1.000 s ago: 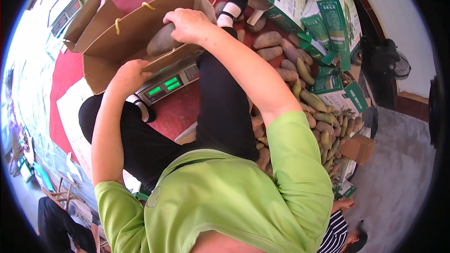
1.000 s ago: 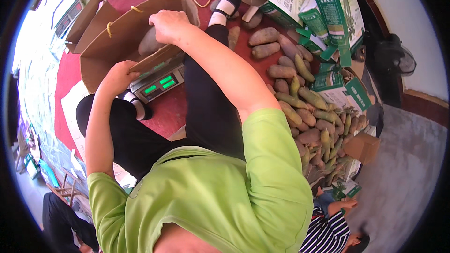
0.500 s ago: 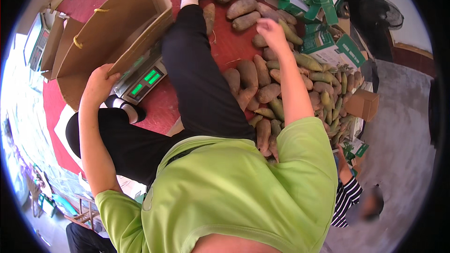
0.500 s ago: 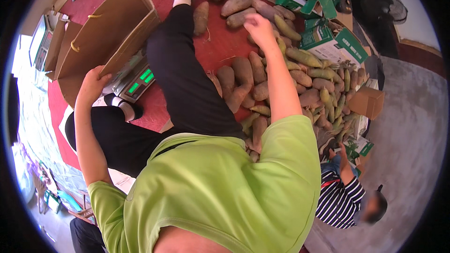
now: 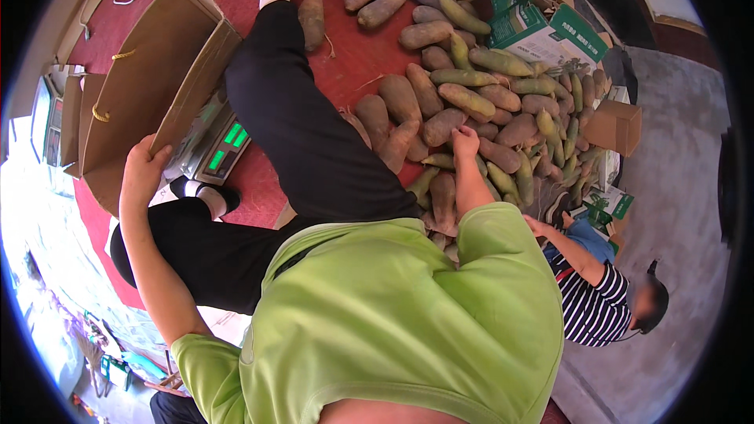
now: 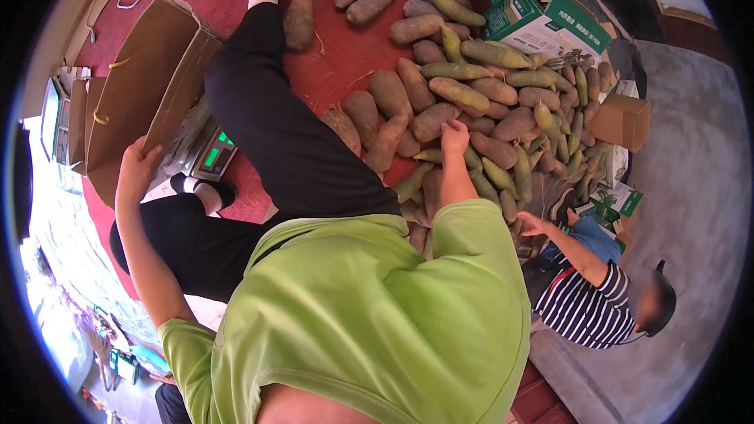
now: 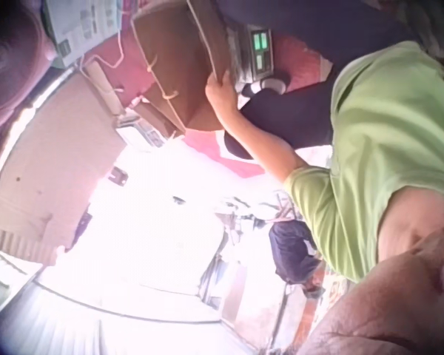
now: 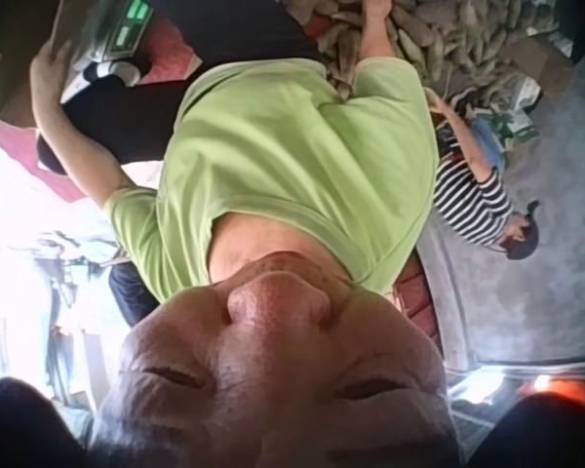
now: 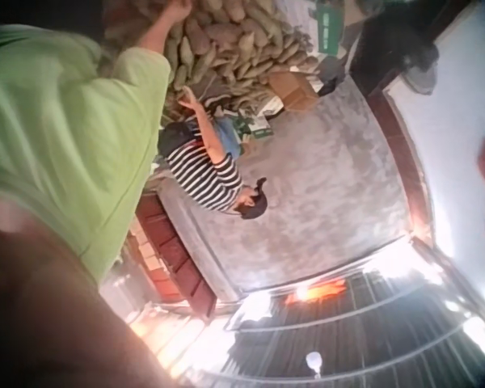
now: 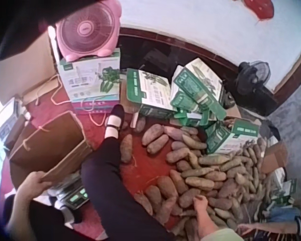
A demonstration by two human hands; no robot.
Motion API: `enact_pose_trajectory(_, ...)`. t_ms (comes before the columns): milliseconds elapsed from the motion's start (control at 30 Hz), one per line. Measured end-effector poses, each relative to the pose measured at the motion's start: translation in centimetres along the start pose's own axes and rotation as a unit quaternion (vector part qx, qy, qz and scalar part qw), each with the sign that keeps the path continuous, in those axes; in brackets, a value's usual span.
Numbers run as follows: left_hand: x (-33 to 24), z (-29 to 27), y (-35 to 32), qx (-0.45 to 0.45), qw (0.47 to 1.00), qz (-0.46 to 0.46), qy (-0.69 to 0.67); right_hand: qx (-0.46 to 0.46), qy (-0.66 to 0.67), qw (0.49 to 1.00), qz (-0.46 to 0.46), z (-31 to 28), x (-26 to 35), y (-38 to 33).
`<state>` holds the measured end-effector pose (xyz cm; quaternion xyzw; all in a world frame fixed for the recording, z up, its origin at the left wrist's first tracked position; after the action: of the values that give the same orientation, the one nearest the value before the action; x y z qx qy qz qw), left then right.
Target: Sort, weigh, and pack green produce into boxes for shipping.
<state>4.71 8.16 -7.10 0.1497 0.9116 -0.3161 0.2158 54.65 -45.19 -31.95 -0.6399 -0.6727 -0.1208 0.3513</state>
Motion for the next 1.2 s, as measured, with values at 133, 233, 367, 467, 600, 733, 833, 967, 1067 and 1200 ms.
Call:
enact_pose_trajectory(133,0.9,0.1,-0.1,-0.002,1.0,-0.01,-0.017,-0.002,0.142,0.957,0.253,1.4,-3.0,-3.7)
enact_pose_trajectory(233,0.6,0.0,0.1,-0.009,1.0,0.021,-0.015,0.025,0.175,0.922,0.344,2.5,-2.7,-4.9)
enact_pose_trajectory(367,0.7,-0.2,0.1,-0.012,0.999,0.031,0.004,0.016,0.211,0.895,0.393,4.3,-0.9,-5.4)
enact_pose_trajectory(467,0.4,-0.6,-0.3,-0.023,0.999,0.039,0.02,0.019,0.188,0.884,0.428,5.5,-1.3,-5.1)
enact_pose_trajectory(600,-1.1,-0.5,-0.5,-0.016,0.997,0.07,0.042,0.123,0.21,0.877,0.414,6.7,-4.1,-3.4)
enact_pose_trajectory(733,0.2,-0.6,-0.4,-0.022,0.999,0.017,0.046,0.19,0.17,0.878,0.405,5.5,-1.6,-5.7)
enact_pose_trajectory(833,0.5,-0.7,-0.3,-0.042,0.995,0.042,0.074,0.213,0.131,0.88,0.405,4.6,-2.2,-6.6)
enact_pose_trajectory(967,-0.5,-0.7,-1.2,-0.027,0.995,0.048,0.085,0.258,0.136,0.879,0.376,4.0,-1.0,-9.4)
enact_pose_trajectory(1067,-1.1,-0.6,-1.6,-0.022,0.995,0.038,0.086,0.294,0.162,0.882,0.33,3.3,2.7,-11.8)
enact_pose_trajectory(1200,-0.7,-1.0,-2.1,-0.04,0.993,0.034,0.101,0.306,0.187,0.898,0.256,2.9,8.5,-12.5)
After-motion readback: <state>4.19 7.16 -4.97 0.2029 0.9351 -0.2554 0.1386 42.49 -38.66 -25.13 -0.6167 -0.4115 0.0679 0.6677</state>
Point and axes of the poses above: each hand's wrist, its own y-axis towards the middle knuckle, its own z-axis out of the palm, x = y × z, the point moved 10 cm from there along y, towards the middle knuckle, and after that the axes turned 4 degrees about -z, right-handed, at the moved point
